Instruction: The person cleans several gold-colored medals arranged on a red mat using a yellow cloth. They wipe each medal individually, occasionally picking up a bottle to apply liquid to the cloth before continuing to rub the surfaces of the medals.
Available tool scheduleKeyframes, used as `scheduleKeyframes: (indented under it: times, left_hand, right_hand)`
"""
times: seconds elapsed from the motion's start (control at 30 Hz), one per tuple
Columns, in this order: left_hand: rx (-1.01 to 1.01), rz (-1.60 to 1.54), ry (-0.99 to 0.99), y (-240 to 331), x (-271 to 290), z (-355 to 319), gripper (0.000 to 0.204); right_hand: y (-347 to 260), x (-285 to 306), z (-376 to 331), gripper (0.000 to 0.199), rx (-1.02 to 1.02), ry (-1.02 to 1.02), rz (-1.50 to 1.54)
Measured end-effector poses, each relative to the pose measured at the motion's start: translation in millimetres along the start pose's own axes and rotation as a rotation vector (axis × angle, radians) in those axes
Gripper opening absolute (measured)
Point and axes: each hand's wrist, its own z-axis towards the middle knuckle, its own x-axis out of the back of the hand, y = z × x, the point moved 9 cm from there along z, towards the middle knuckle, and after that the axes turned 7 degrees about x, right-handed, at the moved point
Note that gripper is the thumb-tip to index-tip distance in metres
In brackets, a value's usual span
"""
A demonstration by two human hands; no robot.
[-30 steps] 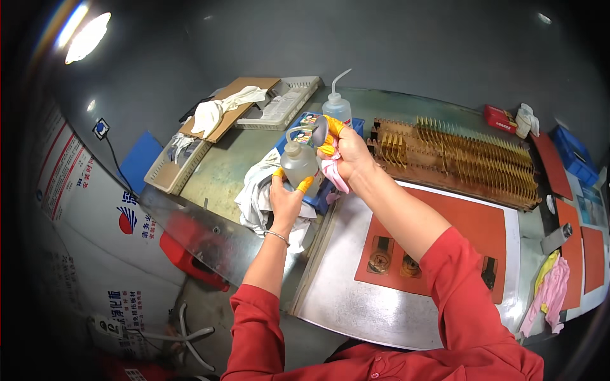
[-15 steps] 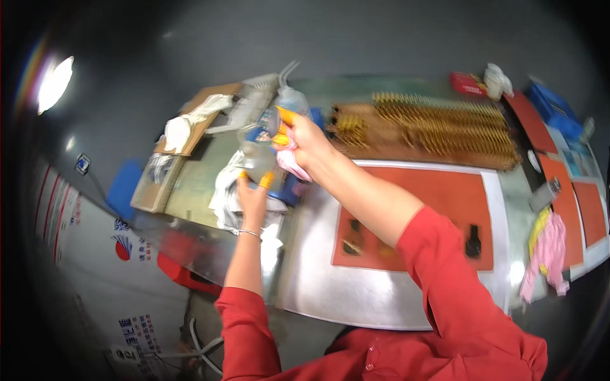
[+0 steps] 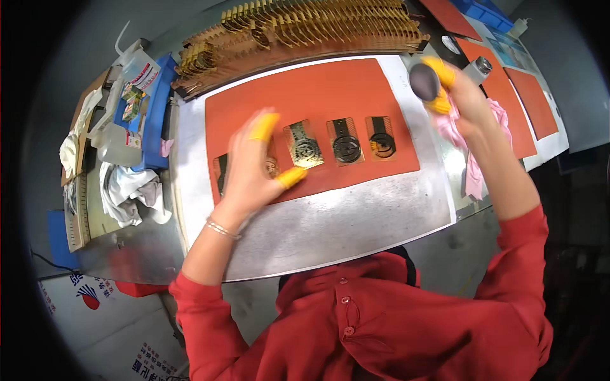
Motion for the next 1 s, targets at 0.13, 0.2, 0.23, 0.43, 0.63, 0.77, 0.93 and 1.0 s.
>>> scheduleKeyframes:
  times: [0.13,0.2,0.23,0.43,0.63,0.77,0.93,1.0]
  left_hand:
    - [-0.182,-0.008,-0.213,63.2,-80.2,36.1,0.083]
    - [-0.260,-0.016,-0.243,80.5,-105.7,48.9,0.076]
    - [-0.280,0.020,-0.287,85.1,-113.6,53.1,0.074]
    - [-0.338,0.148,-0.368,100.7,-136.9,69.4,0.067]
    - [-0.190,0.056,-0.157,76.6,-106.7,66.7,0.064]
    - [0.031,0.031,0.171,6.3,-9.7,32.9,0.049]
    - [0.266,-0.086,0.482,-100.8,72.2,-23.1,0.035]
    - [0.334,-0.068,0.524,-135.9,83.6,-42.8,0.031]
  right_hand:
    - [14.7,63.1,-41.6,0.014,-0.012,0.048,-0.073]
    - [20.9,77.6,-53.2,0.014,0.027,0.020,-0.009]
    - [22.3,82.9,-57.1,0.014,0.029,0.033,-0.019]
    - [35.2,91.7,-55.7,0.011,0.028,0.117,-0.175]
    - [68.0,21.4,-32.3,0.015,-0.018,-0.156,-0.532]
    - [90.6,-8.0,-28.7,0.024,0.105,-0.247,-1.058]
    - [105.9,-38.5,-23.9,0.019,0.398,-0.293,-1.387]
    - [113.3,-48.5,-23.6,0.018,0.395,-0.310,-1.459]
